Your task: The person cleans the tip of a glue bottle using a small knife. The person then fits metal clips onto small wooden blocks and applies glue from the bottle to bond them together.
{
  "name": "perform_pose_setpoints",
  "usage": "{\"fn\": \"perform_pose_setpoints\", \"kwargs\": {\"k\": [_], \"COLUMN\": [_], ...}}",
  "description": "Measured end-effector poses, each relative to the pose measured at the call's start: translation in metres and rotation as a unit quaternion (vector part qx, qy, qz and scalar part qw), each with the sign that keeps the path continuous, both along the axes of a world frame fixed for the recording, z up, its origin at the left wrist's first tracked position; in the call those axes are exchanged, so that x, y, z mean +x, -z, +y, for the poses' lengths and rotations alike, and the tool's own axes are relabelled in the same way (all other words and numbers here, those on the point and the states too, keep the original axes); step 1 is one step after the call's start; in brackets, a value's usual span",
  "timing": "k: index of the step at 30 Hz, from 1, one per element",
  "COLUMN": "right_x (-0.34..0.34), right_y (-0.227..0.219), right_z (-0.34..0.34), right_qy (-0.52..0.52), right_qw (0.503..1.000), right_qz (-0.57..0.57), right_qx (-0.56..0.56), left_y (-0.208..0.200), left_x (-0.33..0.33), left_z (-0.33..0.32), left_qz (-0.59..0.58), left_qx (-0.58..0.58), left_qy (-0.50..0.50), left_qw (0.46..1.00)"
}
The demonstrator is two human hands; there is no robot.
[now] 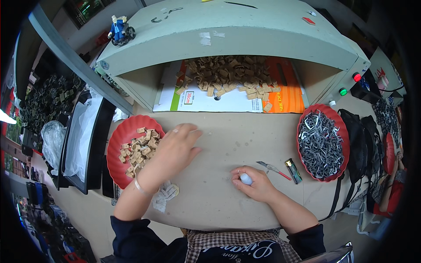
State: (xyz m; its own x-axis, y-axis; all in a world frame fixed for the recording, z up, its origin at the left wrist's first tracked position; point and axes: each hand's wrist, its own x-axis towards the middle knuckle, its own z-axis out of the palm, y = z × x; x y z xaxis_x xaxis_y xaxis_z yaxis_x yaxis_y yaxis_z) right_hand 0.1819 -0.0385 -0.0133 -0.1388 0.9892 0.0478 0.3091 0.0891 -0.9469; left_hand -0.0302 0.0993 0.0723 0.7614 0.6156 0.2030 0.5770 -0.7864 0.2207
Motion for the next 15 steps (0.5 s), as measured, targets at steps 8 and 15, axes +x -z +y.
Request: {"fn": "perform_pose_setpoints", "kwargs": {"k": [8, 15], "right_x": [-0.001, 0.003], "right_y": [-0.006, -0.003], "right_z": [0.002, 0.005], "right_qy": [-0.026, -0.028], "right_qw": [0.999, 0.999], "right_qz": [0.015, 0.026], "right_qx": [-0.032, -0.008], "left_y": [0.065, 0.066], "left_x": [0.08, 0.098], "left_z": [0.087, 0.077], "left_qz": [-0.006, 0.01], "left_qx": [0.065, 0.074], "left_qy": [-0.033, -0.067], "left_qw": [0.997, 0.995]}}
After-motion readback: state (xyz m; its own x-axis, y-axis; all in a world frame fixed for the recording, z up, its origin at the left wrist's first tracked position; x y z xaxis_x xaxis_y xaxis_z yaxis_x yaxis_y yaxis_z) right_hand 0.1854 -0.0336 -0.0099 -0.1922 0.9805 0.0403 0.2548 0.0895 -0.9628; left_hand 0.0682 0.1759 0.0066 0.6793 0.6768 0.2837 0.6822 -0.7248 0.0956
